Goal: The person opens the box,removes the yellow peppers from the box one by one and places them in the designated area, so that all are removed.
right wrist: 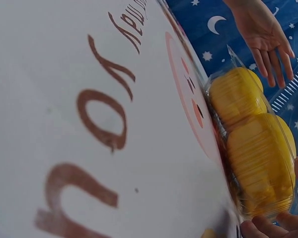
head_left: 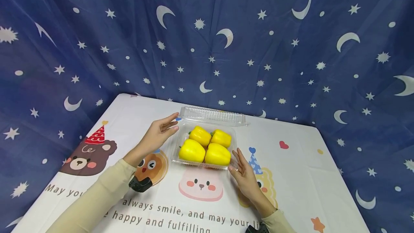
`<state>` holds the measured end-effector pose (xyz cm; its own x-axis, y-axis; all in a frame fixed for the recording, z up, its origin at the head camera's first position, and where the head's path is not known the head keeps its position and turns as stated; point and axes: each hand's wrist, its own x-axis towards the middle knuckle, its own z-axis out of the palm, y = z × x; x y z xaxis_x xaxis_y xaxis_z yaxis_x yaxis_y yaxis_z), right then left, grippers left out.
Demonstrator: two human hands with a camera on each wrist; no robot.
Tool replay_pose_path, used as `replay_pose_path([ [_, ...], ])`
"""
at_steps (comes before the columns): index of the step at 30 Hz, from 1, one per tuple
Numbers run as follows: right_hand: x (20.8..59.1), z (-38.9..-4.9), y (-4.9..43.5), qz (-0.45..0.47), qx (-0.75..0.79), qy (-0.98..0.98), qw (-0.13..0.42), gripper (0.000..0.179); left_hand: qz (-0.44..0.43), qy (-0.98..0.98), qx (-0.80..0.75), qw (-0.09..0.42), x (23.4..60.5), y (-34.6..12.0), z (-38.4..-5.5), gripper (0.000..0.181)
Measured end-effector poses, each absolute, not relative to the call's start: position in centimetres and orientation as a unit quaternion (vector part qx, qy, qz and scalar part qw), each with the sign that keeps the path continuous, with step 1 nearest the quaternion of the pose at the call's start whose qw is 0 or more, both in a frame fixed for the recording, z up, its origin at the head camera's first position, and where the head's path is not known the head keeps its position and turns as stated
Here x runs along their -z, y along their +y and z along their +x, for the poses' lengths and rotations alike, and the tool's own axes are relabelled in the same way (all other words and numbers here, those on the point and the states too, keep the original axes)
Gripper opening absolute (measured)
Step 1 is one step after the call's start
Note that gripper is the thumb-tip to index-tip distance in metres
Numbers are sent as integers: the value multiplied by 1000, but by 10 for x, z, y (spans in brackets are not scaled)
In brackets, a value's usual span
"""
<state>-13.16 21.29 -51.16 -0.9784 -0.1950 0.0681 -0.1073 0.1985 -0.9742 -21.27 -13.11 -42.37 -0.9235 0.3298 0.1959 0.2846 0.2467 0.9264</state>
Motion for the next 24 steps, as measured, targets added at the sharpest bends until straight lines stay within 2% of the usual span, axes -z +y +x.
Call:
replay_pose_path([
  [14,513,-133,208,-108,615,781,29,79,184,787,-589,2,424,-134,-224,58],
  [24,513,-131,212,-89,616,782,32,79,208,779,-592,1,427,-128,-249,60],
])
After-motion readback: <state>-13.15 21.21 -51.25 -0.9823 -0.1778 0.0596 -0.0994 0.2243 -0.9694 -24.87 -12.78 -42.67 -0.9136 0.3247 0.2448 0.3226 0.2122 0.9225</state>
